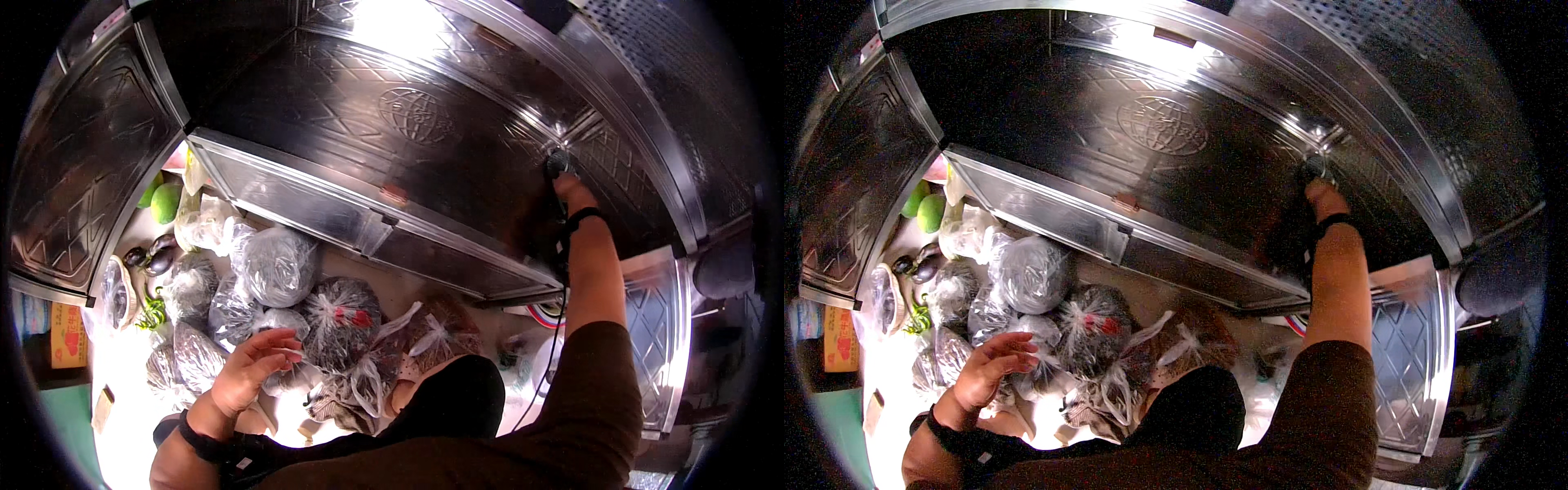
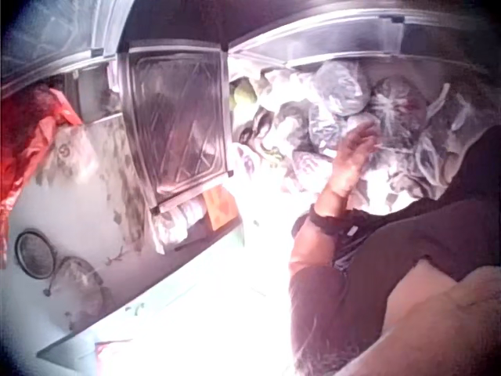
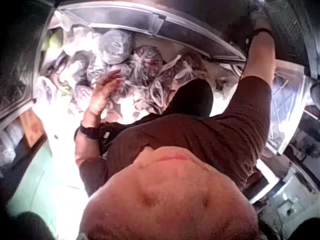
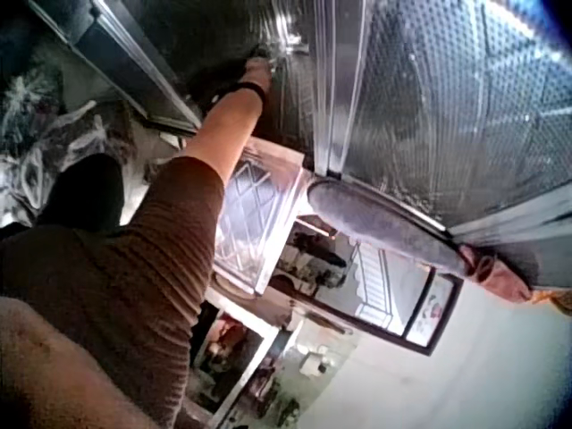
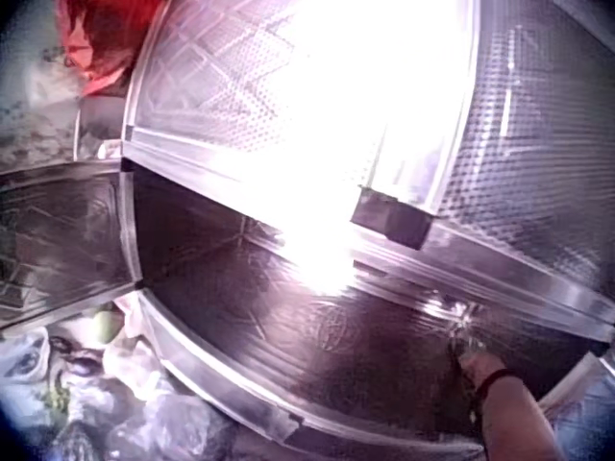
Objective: The person organizes various bagged food items into a metal storage cabinet, placing individual bags onto the shelves and checking the contents of one bag.
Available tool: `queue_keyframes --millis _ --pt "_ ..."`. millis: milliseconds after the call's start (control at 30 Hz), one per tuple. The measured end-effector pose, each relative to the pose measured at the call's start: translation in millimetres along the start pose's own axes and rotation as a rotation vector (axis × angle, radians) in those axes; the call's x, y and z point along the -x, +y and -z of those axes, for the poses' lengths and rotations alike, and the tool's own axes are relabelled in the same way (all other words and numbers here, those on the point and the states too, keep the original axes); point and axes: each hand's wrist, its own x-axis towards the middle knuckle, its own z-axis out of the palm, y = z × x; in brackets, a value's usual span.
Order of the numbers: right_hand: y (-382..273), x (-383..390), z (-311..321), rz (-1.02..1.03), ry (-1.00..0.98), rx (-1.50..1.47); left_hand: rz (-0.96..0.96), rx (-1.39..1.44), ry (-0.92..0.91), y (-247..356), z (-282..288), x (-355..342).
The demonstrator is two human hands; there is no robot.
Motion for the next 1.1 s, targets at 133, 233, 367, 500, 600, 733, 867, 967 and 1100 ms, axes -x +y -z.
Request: queue_keyframes --millis 133,233,367,500,600,733,867,967,1100 --pt "-63.6 14.0 35.3 0.123 -0.028 -0.074 0.011 0.021 0.02 4.3 9.5 -5.0" --pt "-110.7 4.6 47.0 0.269 0.015 -0.171 0.008 0.055 0.043 1.7 17.1 -1.0" --pt "-197.9 8.7 72.8 0.399 0.056 -0.135 -0.013 0.095 -0.024 4.7 10.0 -13.3" --pt "-298.5 61.4 70.3 0.745 0.072 -0.33 -0.056 0.059 -0.067 0.6 13.3 -5.4" --pt "-357.3 112.0 65.9 0.869 -0.001 -0.396 -0.088 0.062 -0.07 -1.1 14.5 3.6" --pt "-402.4 185.9 56.4 0.937 -0.259 -0.586 -0.121 -0.071 -0.077 -11.3 11.3 16.6" --pt "-399.7 221.1 46.2 1.103 -0.045 -0.441 -0.14 -0.112 -0.076 -22.3 6.9 35.5" --pt "-409.0 223.1 67.9 0.905 -0.191 -0.871 -0.156 -0.136 -0.085 -21.3 15.5 45.2" --pt "-420.7 201.9 67.7 0.671 0.261 -0.713 -0.137 -0.075 -0.091 -17.3 25.2 63.6"
